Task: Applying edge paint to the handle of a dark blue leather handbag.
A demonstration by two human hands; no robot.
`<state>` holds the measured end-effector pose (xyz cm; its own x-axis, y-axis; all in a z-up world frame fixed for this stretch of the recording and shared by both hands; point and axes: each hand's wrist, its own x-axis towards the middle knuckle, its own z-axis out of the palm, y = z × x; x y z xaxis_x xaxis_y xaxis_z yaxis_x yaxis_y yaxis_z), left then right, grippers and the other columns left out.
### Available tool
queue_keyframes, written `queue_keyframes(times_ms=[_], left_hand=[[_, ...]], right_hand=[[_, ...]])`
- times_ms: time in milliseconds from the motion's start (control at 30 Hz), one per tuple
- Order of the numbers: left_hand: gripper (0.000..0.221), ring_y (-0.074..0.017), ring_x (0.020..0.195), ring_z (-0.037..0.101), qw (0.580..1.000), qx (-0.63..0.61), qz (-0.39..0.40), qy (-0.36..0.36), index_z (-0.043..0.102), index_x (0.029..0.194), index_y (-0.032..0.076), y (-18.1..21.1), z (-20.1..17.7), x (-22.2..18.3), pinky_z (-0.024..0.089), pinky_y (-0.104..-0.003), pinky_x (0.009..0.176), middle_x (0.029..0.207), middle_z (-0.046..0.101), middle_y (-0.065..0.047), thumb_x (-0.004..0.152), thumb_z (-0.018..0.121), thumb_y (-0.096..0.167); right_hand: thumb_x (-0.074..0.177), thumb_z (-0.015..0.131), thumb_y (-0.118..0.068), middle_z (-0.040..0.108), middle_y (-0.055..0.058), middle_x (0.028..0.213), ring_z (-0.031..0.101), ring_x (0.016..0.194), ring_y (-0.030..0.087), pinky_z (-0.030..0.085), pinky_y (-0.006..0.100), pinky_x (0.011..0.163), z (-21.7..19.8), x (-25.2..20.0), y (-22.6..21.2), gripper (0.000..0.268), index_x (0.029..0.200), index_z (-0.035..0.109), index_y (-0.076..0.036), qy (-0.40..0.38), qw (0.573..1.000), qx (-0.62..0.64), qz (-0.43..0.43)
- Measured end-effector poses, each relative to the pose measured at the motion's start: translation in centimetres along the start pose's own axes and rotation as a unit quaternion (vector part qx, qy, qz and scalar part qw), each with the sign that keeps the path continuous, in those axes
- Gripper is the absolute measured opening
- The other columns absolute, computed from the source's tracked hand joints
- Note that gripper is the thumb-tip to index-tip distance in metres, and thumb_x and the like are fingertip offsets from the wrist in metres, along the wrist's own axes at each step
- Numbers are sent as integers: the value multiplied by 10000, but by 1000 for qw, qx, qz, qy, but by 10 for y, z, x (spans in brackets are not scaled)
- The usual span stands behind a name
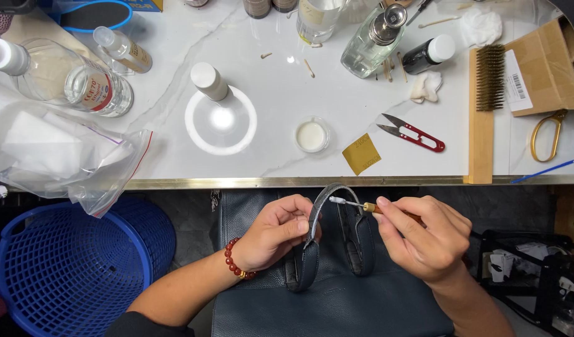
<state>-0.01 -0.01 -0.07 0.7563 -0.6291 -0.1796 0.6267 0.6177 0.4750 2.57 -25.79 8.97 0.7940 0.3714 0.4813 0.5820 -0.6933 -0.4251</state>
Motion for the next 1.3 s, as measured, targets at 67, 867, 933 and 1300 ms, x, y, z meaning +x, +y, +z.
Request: queue_keyframes(times_ms=[67,867,933,1300], left_hand=[[179,-110,896,623,1000,2,-6,4,613,1151,16,1,2,0,494,-249,817,995,677,-56,1033,660,143],[184,-122,870,612,1000,24,3,1,616,1138,22,0,3,-1,484,-258,790,969,662,-62,1034,661,167],[182,-122,869,611,1000,24,5,2,617,1137,23,0,2,-1,485,-259,792,967,662,-61,1035,660,168],[189,-135,893,618,1000,18,3,-7,616,1143,23,2,2,1,491,-271,814,972,666,-73,1036,666,171]], right_hand=[[744,840,13,674,83,808,633,608,148,499,273,512,1,-1,0,234,968,772,13,2,1000,12,-9],[756,840,32,683,77,817,645,613,140,514,257,507,6,-9,3,242,989,776,21,17,1000,-5,2],[739,848,30,684,77,801,634,591,135,500,253,485,6,-8,3,242,972,779,20,16,1000,3,-9],[756,847,33,668,68,811,645,625,147,522,279,534,8,-6,2,259,1006,786,17,28,999,-19,19]])
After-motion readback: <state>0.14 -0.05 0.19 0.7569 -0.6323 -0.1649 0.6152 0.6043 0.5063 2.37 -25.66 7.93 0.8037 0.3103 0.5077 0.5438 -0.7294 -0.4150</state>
